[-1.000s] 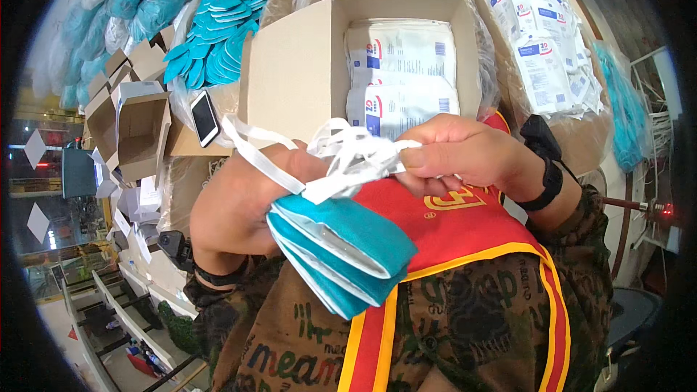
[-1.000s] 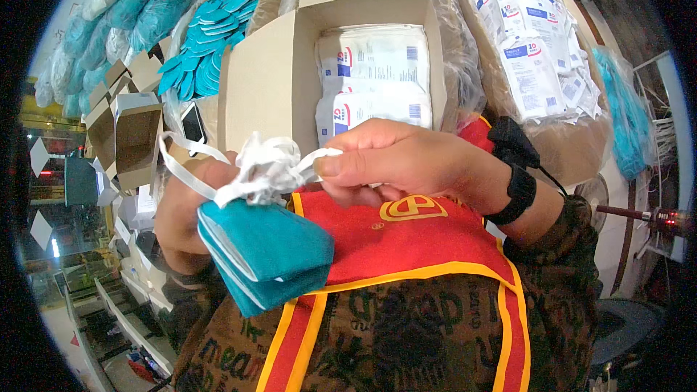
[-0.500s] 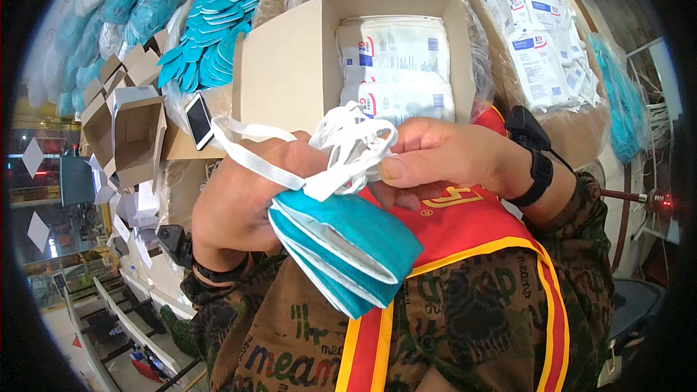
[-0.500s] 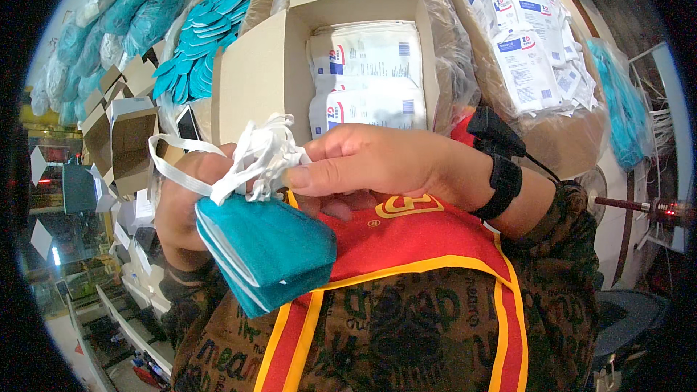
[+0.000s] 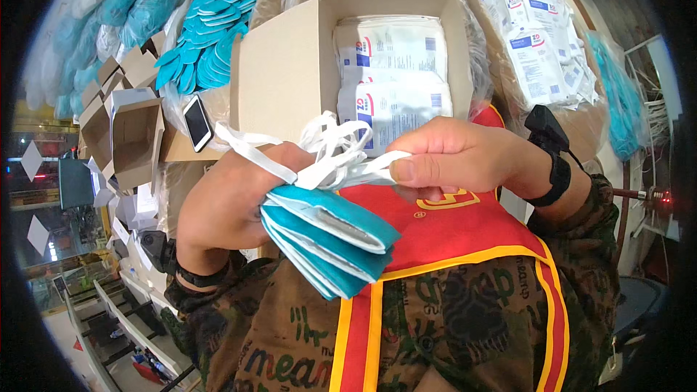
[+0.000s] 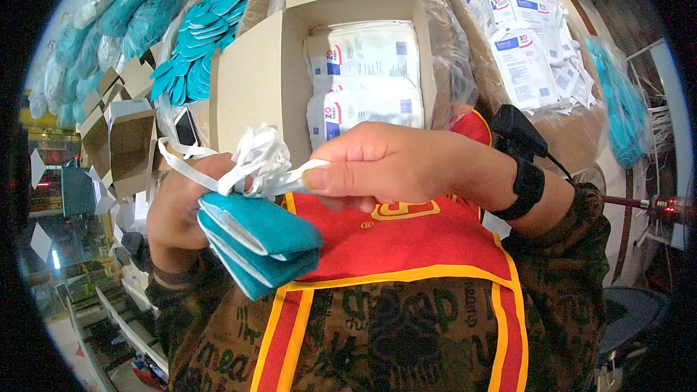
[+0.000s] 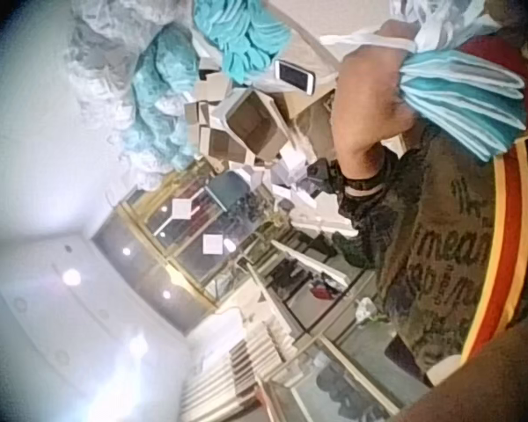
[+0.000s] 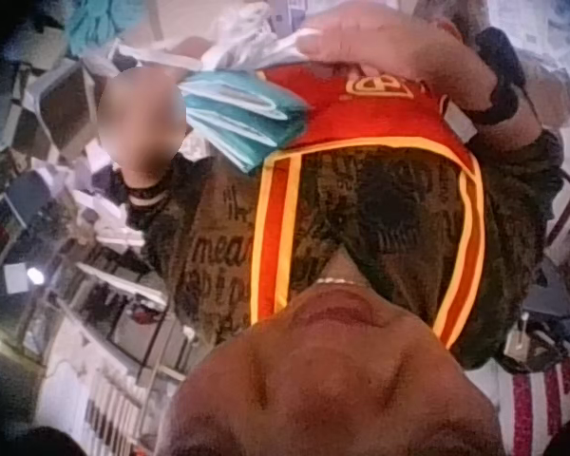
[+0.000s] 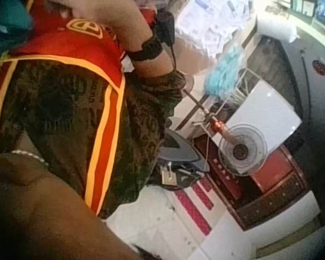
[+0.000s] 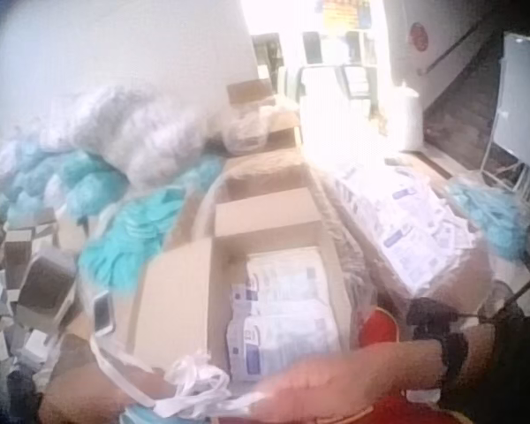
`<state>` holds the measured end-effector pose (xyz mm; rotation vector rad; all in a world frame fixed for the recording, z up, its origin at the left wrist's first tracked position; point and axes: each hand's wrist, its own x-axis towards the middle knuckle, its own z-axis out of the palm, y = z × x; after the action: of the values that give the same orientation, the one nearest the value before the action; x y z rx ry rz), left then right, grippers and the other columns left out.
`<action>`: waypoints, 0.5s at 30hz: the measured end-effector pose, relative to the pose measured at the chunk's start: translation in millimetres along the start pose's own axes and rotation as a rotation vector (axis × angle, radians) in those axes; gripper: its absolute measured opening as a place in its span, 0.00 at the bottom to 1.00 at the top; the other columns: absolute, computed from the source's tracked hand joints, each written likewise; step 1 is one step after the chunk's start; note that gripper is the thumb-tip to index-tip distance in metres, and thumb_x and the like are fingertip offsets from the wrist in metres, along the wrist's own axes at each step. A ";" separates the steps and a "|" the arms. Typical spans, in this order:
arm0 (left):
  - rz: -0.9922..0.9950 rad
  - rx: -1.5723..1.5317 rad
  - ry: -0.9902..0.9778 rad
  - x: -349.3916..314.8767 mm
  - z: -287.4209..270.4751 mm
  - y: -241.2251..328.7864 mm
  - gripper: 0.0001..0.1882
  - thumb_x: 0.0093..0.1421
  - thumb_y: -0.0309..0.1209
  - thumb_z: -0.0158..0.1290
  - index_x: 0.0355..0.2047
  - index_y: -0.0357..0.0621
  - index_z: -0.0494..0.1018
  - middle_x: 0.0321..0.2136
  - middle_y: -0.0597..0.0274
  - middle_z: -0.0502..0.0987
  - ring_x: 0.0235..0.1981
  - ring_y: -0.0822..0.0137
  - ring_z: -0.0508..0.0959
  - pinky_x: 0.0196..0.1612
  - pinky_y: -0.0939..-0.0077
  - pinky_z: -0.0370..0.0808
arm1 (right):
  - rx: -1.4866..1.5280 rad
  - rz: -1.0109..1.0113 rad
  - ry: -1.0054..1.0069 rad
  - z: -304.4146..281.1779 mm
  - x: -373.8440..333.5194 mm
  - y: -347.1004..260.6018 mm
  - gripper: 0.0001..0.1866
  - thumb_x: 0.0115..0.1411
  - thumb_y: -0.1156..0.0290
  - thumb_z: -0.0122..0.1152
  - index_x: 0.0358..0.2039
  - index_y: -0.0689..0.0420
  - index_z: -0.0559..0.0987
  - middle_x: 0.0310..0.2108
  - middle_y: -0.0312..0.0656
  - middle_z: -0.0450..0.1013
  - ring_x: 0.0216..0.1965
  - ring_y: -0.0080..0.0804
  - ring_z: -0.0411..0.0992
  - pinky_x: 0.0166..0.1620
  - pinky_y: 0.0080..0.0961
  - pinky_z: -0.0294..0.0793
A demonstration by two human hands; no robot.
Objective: Sorting and checking face masks and preparing them for packing into boxes.
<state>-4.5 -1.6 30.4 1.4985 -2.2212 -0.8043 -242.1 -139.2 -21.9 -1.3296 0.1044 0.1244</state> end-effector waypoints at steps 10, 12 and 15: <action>-0.107 0.406 0.171 -7.2 6.2 -9.4 0.25 0.37 0.24 0.60 0.40 0.47 0.70 0.29 0.53 0.73 0.28 0.49 0.76 0.28 0.63 0.72 | -0.209 0.063 0.085 -3.2 -30.9 -12.1 0.19 0.67 0.60 0.46 0.22 0.59 0.70 0.16 0.34 0.62 0.20 0.22 0.61 0.25 0.23 0.60; -0.092 0.411 0.230 -13.4 7.9 -20.5 0.24 0.35 0.25 0.61 0.38 0.46 0.72 0.27 0.54 0.73 0.26 0.50 0.76 0.27 0.64 0.72 | -0.328 0.018 0.095 -3.1 -45.9 -13.0 0.19 0.67 0.61 0.45 0.22 0.60 0.70 0.16 0.40 0.63 0.19 0.28 0.62 0.25 0.26 0.61; -0.079 0.448 0.265 -22.4 8.8 -33.8 0.23 0.36 0.27 0.61 0.38 0.45 0.73 0.25 0.55 0.72 0.25 0.51 0.75 0.26 0.65 0.71 | -0.494 0.103 0.074 -1.8 -67.9 -26.8 0.19 0.67 0.61 0.45 0.24 0.62 0.69 0.18 0.50 0.63 0.19 0.42 0.64 0.26 0.32 0.63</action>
<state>23.8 11.9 3.2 1.7775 -2.2389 -0.1096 -305.3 -149.3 13.4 -1.8230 0.2154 0.1971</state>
